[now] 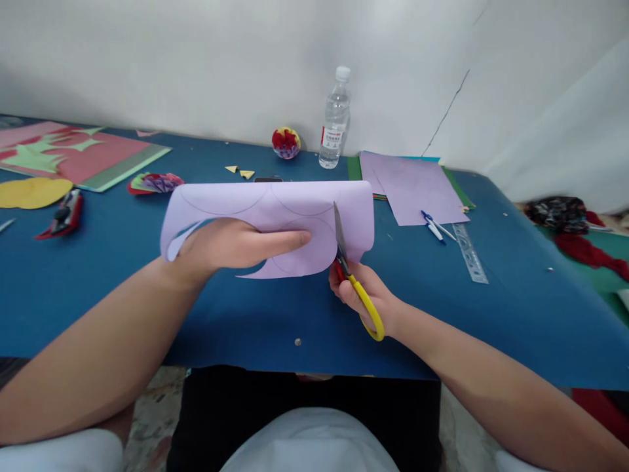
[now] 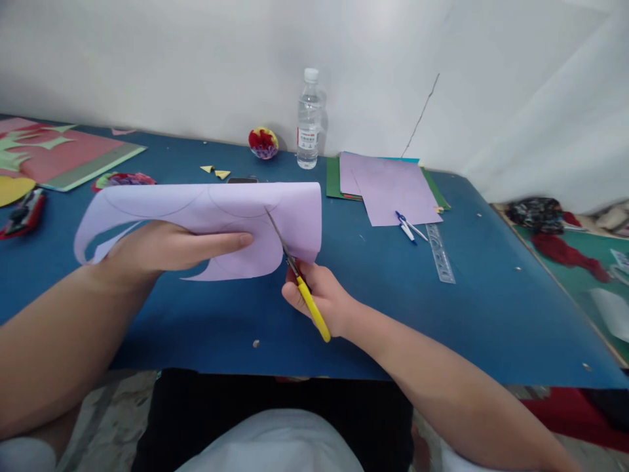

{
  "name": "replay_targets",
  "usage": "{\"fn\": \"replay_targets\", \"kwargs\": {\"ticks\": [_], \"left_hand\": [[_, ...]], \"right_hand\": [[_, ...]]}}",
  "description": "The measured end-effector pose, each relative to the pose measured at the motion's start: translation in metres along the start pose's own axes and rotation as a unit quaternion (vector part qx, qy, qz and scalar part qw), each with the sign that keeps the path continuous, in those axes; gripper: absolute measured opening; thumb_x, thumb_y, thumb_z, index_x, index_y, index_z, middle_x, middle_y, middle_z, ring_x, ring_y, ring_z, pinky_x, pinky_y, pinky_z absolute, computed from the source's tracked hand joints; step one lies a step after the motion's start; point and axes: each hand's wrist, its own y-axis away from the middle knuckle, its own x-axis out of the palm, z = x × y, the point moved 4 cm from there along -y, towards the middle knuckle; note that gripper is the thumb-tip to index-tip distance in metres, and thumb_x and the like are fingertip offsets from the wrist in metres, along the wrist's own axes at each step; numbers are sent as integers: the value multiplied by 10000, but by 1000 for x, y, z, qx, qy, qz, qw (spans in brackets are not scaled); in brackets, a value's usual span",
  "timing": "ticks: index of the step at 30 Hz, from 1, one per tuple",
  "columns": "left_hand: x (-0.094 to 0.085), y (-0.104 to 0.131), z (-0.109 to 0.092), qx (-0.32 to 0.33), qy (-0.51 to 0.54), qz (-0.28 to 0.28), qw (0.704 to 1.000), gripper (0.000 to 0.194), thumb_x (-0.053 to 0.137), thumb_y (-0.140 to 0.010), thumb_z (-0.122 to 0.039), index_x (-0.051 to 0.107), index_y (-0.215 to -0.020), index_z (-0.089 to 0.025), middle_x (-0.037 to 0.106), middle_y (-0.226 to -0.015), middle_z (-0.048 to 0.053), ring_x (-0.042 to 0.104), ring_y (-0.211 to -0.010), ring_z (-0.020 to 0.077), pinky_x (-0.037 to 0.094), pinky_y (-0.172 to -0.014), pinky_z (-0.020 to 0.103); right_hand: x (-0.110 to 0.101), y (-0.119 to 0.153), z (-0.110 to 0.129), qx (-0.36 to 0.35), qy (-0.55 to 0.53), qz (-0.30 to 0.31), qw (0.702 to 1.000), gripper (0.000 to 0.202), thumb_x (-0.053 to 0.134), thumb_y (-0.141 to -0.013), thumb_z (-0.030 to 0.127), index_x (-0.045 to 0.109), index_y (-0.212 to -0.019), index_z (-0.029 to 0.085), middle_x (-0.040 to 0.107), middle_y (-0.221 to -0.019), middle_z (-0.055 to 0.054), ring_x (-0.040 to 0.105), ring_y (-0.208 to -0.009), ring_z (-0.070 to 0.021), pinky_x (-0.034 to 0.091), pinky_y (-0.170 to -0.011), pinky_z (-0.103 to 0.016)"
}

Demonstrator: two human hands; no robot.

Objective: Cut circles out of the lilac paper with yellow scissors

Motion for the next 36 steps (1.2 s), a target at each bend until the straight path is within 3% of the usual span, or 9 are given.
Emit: {"fn": "replay_targets", "kwargs": {"ticks": [8, 19, 23, 29, 36], "left_hand": [[-1, 1, 0, 25, 12, -1, 1000, 619, 732, -829, -738, 805, -1315, -361, 746, -1479, -32, 642, -1438, 404, 454, -1303, 544], [-1, 0, 3, 6, 9, 7, 1000, 604, 764, -798, -757, 822, -1295, -418, 780, -1416, -55, 651, -1434, 418, 467, -1312, 519], [-1, 4, -4, 10, 1, 17, 1000, 620, 710, -875, -731, 792, -1358, -352, 744, -1478, -55, 606, -1477, 409, 407, -1342, 539], [-2, 8, -14, 1, -8, 5, 1000, 589, 716, -891, -662, 778, -1342, -287, 772, -1428, -67, 660, -1410, 380, 480, -1282, 464], [-3, 8, -11, 26, 9, 17, 999, 621, 706, -911, -627, 743, -1404, -253, 739, -1489, -25, 638, -1444, 366, 452, -1309, 489]], "right_hand": [[-1, 1, 9, -8, 15, -3, 1000, 732, 509, -884, 980, 511, -862, 248, 476, -731, 21, 424, -632, -163, 343, -576, -343], [-1, 0, 9, 2, 17, -6, 1000, 740, 521, -865, 989, 513, -853, 249, 472, -718, 24, 423, -638, -166, 353, -585, -344], [-1, 0, 11, 16, 22, -6, 1000, 754, 510, -849, 1006, 510, -846, 253, 471, -703, 25, 427, -634, -170, 356, -581, -346], [-2, 0, 12, 22, 21, -4, 1000, 744, 531, -854, 993, 522, -856, 249, 480, -713, 19, 432, -640, -173, 359, -585, -348], [-1, 1, 12, 22, 27, 0, 999, 729, 525, -869, 982, 516, -851, 254, 483, -709, 19, 442, -645, -177, 371, -588, -347]]}}
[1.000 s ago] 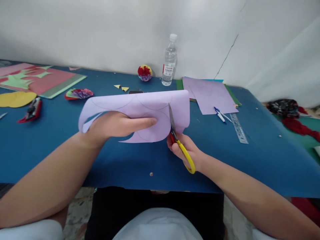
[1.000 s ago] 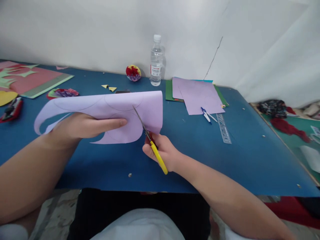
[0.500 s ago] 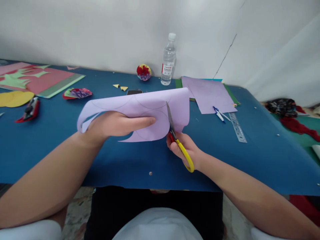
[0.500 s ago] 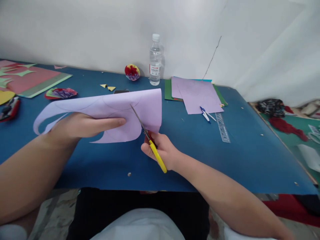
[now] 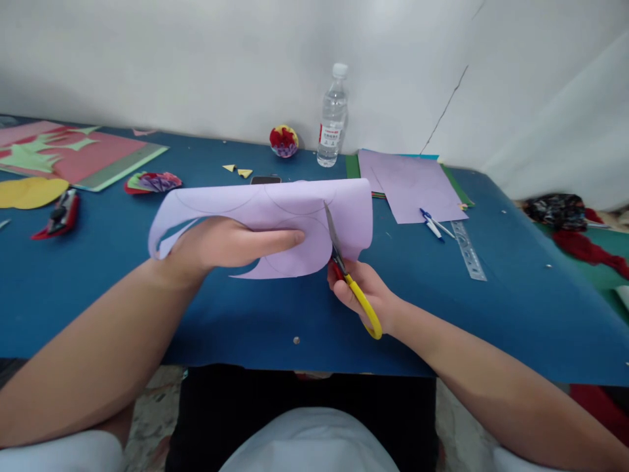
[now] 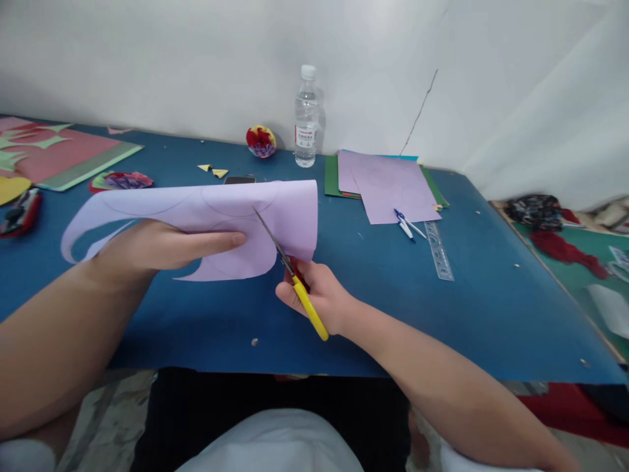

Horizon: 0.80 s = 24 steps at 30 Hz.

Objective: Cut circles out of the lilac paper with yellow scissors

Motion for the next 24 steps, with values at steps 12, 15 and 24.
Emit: {"fn": "replay_targets", "kwargs": {"ticks": [12, 15, 24], "left_hand": [[2, -1, -1, 6, -36, -13, 999, 655, 672, -868, -693, 773, -1354, -267, 763, -1453, -20, 638, -1433, 412, 433, -1308, 514], [3, -3, 2, 8, -38, -15, 999, 672, 677, -876, -699, 764, -1377, -261, 734, -1500, -6, 621, -1452, 411, 435, -1308, 507], [2, -7, 17, -32, -38, -28, 998, 705, 744, -763, -764, 783, -1354, -382, 733, -1498, -24, 589, -1493, 437, 418, -1329, 522]], "right_hand": [[0, -2, 1, -20, -7, 11, 1000, 666, 582, -911, 906, 521, -888, 243, 486, -731, 28, 416, -627, -160, 366, -586, -335], [-1, -2, 2, -26, -9, 10, 1000, 646, 587, -929, 882, 520, -900, 240, 478, -735, 30, 408, -628, -157, 367, -590, -333], [-1, -2, 2, -17, 7, 7, 1000, 667, 564, -914, 911, 508, -895, 247, 485, -735, 24, 416, -632, -165, 377, -589, -335]]}}
